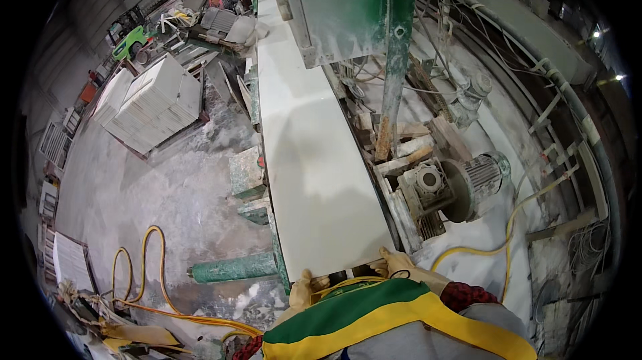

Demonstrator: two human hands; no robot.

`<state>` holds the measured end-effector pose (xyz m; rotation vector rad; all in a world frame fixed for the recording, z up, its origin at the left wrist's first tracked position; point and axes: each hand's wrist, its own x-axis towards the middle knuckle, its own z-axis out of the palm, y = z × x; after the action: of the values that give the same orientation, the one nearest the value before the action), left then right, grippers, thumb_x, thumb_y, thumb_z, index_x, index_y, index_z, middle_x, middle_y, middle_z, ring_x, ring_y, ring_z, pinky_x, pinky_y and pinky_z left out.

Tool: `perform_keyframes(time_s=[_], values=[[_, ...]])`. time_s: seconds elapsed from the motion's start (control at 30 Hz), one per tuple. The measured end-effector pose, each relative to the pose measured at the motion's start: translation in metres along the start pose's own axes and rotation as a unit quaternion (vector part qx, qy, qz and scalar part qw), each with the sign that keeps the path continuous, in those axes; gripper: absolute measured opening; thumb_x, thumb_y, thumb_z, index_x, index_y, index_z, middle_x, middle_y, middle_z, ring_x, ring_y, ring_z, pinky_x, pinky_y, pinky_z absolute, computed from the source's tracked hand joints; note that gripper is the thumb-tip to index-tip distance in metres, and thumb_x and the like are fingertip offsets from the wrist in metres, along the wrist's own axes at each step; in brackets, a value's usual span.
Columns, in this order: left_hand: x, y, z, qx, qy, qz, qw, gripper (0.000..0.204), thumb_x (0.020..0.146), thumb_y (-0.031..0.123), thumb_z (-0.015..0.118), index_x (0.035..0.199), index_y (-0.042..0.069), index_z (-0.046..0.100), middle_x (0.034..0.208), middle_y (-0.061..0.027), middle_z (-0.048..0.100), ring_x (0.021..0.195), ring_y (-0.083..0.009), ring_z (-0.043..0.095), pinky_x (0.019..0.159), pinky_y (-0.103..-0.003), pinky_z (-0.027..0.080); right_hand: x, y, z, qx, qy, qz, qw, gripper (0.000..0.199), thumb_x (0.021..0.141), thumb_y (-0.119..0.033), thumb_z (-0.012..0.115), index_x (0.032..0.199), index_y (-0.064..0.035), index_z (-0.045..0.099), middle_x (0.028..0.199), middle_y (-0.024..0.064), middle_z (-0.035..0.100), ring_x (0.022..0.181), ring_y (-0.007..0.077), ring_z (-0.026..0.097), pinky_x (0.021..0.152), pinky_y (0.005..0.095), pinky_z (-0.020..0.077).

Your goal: The person repeatedly picks up large white rectangular slabs and feeds them into a processing machine with rollers. The slabs are handled one at a time and moved along the conveyor system.

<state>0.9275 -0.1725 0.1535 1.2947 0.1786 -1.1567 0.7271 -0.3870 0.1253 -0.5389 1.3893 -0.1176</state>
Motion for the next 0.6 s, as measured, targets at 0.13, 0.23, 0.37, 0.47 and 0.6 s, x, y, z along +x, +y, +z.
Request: perform_keyframes(time_s=[0.13,0.23,0.37,0.47,0.6], values=[[0.006,0.005,-0.006,0.012,-0.037,0.004,0.999,0.068,0.108,0.050,0.054,0.122,-0.017,0.060,0.115,-0.0265,0.073,0.101,-0.0346,0.073,0.090,-0.046,0.062,0.023,-0.003,-0.010,-0.079,-0.102,-0.027,0.991,0.048,0.108,-0.044,0.056,0.120,0.0016,0.062,0.095,0.0209,0.077,0.070,0.0256,0.072,0.060,0.0373,0.0594],[0.008,0.006,-0.013,0.031,-0.046,-0.008,0.998,0.069,0.107,0.051,0.055,0.119,-0.016,0.062,0.111,-0.0251,0.074,0.099,-0.0307,0.074,0.092,-0.042,0.062,0.001,-0.007,-0.009,-0.099,-0.143,-0.087,0.981,0.062,0.108,-0.051,0.052,0.134,0.0049,0.060,0.117,0.0231,0.074,0.086,0.0278,0.074,0.073,0.0369,0.0615],[-0.010,0.037,-0.020,0.179,-0.115,-0.087,0.973,0.065,0.107,0.051,0.055,0.117,-0.012,0.066,0.103,-0.0209,0.076,0.093,-0.0248,0.073,0.088,-0.036,0.060,-0.013,-0.005,-0.031,-0.095,-0.215,-0.017,0.972,0.063,0.107,-0.051,0.055,0.135,0.0056,0.059,0.121,0.0254,0.072,0.094,0.0299,0.074,0.083,0.0380,0.0625],[-0.016,0.004,-0.050,0.154,-0.134,-0.087,0.975,0.062,0.109,0.049,0.052,0.118,-0.011,0.068,0.102,-0.0187,0.076,0.090,-0.0242,0.072,0.089,-0.035,0.059,-0.010,0.015,-0.041,-0.112,-0.262,0.035,0.958,0.064,0.107,-0.051,0.055,0.135,0.0060,0.059,0.123,0.0234,0.072,0.099,0.0286,0.073,0.088,0.0384,0.0613],[-0.045,-0.046,-0.088,0.152,-0.095,-0.089,0.980,0.059,0.110,0.046,0.049,0.115,-0.009,0.070,0.105,-0.0194,0.077,0.094,-0.0263,0.075,0.088,-0.036,0.061,-0.002,0.047,-0.031,-0.155,-0.267,0.079,0.948,0.059,0.109,-0.047,0.053,0.134,0.0053,0.060,0.122,0.0190,0.074,0.104,0.0255,0.072,0.094,0.0372,0.0589]])
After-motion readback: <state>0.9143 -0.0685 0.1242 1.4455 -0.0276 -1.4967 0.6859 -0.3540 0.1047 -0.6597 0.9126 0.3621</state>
